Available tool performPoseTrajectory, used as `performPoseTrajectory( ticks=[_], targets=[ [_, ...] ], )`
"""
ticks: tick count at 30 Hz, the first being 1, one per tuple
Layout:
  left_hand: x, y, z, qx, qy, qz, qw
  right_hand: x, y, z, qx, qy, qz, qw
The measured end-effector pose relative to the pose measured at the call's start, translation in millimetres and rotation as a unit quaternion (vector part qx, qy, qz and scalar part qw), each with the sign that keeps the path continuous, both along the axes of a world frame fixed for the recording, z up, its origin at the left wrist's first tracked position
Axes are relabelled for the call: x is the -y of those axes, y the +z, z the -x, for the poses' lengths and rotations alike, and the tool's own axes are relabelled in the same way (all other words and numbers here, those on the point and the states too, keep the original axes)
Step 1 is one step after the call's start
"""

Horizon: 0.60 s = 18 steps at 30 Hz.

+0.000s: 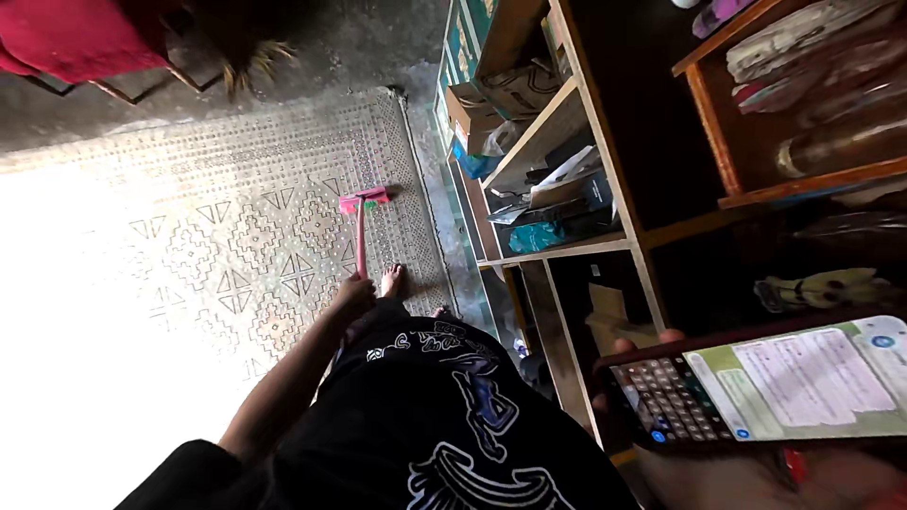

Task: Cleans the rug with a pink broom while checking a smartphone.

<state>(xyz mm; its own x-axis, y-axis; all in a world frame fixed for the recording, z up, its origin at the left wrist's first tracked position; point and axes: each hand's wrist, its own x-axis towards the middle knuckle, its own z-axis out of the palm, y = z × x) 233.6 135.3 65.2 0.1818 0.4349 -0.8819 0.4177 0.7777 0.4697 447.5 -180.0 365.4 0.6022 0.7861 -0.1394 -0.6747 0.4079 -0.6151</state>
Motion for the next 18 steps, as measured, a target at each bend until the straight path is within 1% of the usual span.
performPoseTrajectory(
  ticks=[2, 4, 7, 9, 10, 12, 14, 16, 18],
  targets=[
    [-8.7, -18.4, -31.5, 0.003, -0.001, -0.012, 1.000, -3.6, -4.0, 0.0, -0.004, 0.004, 0.001, 1.000],
    [-21.9, -38.4, -57.9, 0.000, -0.011, -0.030, 0.999, -12.0, -0.5, 4.0, -0.012, -0.012, 0.023, 1.000],
    [-58.9, -61.7, -76.7, -0.019, -0.033, -0.058, 0.998, -22.1, 7.8, 12.4, 0.015, -0.065, 0.058, 0.996],
    [-93.9, -71.9, -81.6, -0.025, -0.036, -0.071, 0.997, -18.3, 2.0, 8.9, 0.019, -0.034, 0.021, 0.999],
    [-110.9, -71.1, -83.3, -0.024, -0.026, -0.075, 0.997, -18.2, -0.8, 9.5, 0.023, -0.028, 0.010, 0.999],
    [-136.8, -57.7, -91.6, -0.002, 0.021, -0.070, 0.997, -16.6, -6.1, 10.6, 0.008, -0.010, -0.006, 1.000],
    [-149.3, -29.1, -97.3, 0.016, 0.042, -0.064, 0.997, -13.3, -11.1, 9.4, -0.009, 0.008, -0.022, 1.000],
    [-143.3, 4.3, -85.4, 0.033, 0.026, -0.065, 0.997, -9.4, -14.4, 8.2, -0.016, 0.011, -0.030, 0.999],
    [-115.0, 26.2, -53.4, 0.058, 0.003, -0.068, 0.996, -6.3, -16.5, 6.0, -0.024, 0.002, -0.028, 0.999]
  ],
)
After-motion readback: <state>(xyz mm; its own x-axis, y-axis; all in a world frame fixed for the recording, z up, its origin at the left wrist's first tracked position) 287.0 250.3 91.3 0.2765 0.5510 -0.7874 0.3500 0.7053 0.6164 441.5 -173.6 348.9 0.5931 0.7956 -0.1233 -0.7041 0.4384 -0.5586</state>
